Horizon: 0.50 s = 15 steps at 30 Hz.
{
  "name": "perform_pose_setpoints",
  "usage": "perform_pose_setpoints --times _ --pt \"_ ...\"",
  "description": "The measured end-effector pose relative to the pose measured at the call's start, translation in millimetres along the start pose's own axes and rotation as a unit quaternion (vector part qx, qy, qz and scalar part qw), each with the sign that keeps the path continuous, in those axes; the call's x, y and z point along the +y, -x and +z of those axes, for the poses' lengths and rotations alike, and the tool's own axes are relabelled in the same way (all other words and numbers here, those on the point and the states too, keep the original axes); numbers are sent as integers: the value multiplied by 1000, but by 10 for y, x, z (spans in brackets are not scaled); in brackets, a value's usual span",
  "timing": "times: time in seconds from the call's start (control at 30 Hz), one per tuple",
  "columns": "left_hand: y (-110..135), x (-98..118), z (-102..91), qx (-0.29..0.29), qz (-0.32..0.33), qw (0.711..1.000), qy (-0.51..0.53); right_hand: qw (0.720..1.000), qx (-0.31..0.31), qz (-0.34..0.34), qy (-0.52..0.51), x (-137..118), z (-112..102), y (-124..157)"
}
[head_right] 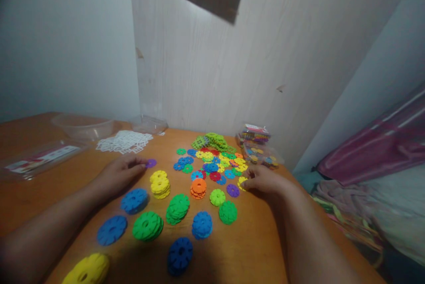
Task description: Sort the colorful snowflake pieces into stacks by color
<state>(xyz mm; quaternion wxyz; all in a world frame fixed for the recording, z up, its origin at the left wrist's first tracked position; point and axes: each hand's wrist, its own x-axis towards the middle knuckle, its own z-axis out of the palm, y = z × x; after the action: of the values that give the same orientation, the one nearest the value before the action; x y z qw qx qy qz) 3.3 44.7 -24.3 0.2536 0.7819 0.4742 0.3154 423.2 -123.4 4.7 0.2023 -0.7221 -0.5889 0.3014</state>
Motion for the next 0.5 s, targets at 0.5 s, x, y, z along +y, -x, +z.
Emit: perform_pose_setpoints --times 0.5 --pt "-1 -21 18 6 22 1000 -10 952 220 -5 215 312 128 -519"
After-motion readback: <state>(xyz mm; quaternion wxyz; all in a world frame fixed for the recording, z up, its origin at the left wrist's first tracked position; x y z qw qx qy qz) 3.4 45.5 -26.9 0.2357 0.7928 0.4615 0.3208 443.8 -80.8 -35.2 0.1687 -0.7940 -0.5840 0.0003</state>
